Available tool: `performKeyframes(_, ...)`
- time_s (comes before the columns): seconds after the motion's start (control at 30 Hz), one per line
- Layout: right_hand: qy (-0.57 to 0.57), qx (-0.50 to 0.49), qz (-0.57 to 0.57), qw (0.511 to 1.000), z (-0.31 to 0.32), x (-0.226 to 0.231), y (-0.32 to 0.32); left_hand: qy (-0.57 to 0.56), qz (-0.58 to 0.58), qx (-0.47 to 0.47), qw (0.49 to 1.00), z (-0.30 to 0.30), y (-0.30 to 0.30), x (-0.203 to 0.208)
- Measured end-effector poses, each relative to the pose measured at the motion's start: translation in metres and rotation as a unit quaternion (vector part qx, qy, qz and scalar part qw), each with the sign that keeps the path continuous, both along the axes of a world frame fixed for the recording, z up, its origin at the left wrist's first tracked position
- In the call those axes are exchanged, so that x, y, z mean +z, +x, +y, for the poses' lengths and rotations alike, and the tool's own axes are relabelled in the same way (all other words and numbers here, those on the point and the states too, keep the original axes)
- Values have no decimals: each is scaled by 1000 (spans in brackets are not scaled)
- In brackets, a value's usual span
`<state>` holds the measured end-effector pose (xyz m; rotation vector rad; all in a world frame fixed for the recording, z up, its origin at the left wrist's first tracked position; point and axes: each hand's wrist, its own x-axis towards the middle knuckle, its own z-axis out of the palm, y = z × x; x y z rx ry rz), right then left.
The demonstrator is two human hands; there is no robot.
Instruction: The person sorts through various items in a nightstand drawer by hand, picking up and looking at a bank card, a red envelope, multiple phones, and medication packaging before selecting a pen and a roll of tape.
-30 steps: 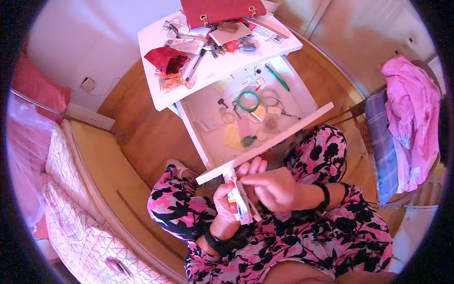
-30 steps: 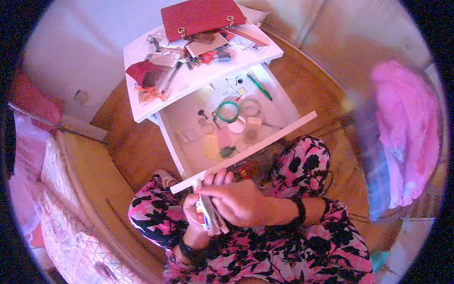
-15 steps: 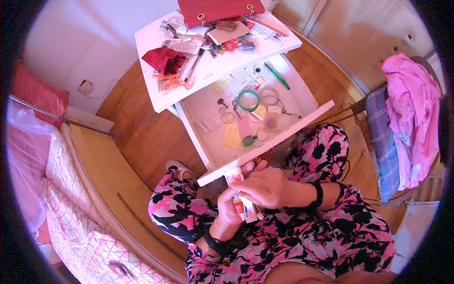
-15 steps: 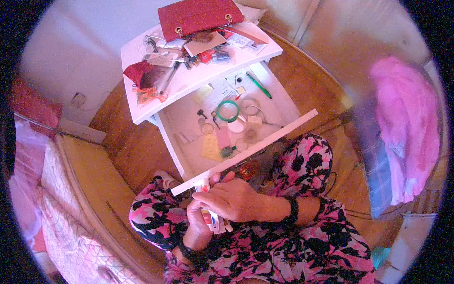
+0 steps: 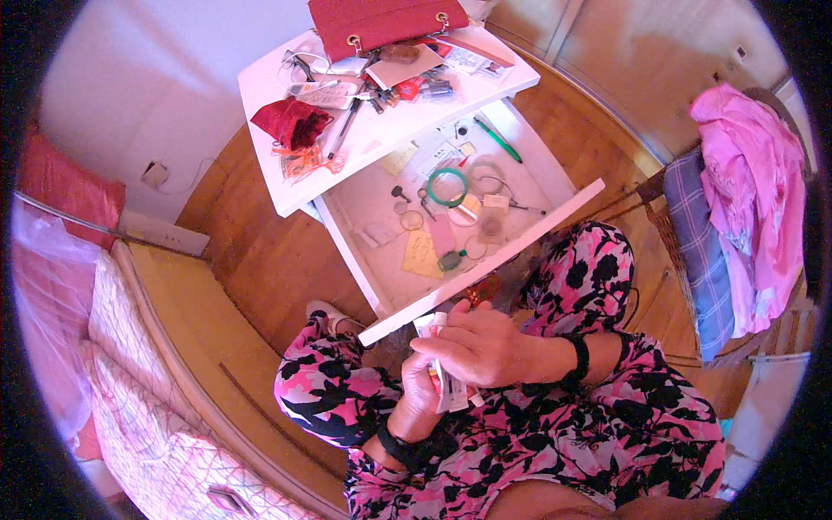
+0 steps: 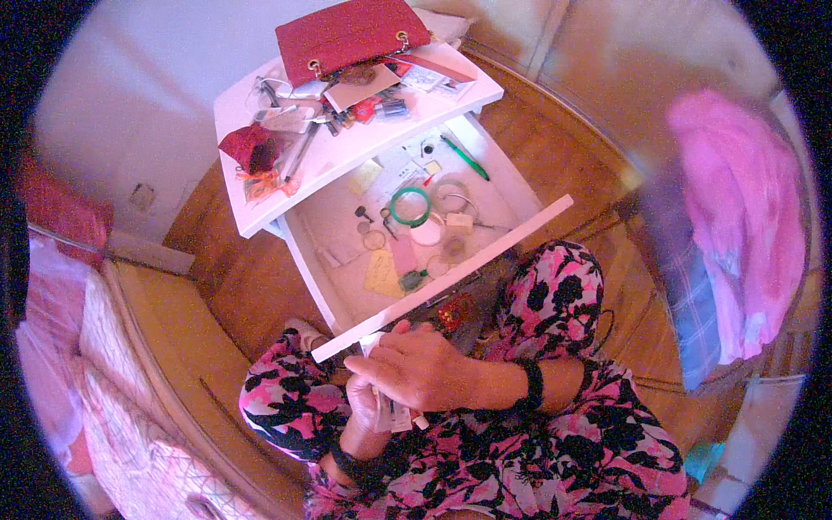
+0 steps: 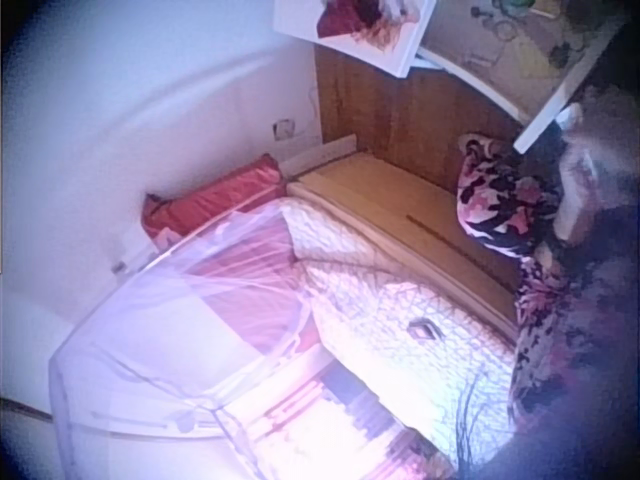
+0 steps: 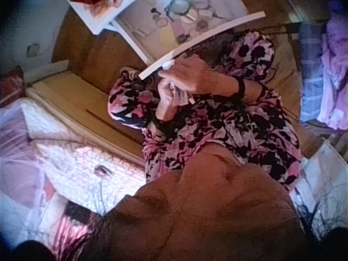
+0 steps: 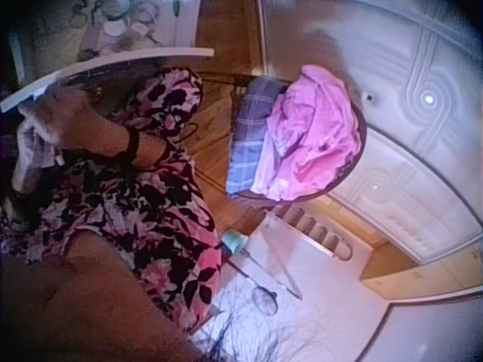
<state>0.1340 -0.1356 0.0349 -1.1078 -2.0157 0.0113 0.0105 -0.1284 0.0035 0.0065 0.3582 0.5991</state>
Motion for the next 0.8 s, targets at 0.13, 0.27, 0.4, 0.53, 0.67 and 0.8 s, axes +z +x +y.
performKeyframes(0.13,-34,19,-29,999,-7,1,-4,28,6,29,999,2,1,3)
performKeyframes(0.27,-34,12,-37,999,-6,0,-3,46,25,41,998,3,1,5)
performKeyframes(0.4,-47,10,-55,997,-6,2,-1,65,55,63,994,3,-1,7)
performKeyframes(0.53,-45,50,12,998,5,24,18,17,124,86,988,3,-15,-6)
performKeyframes(0.67,-108,-43,-10,993,53,50,86,-40,12,84,996,15,-25,7)
performKeyframes(0.8,-334,-114,-157,922,111,20,171,-7,-8,83,997,22,-34,4)
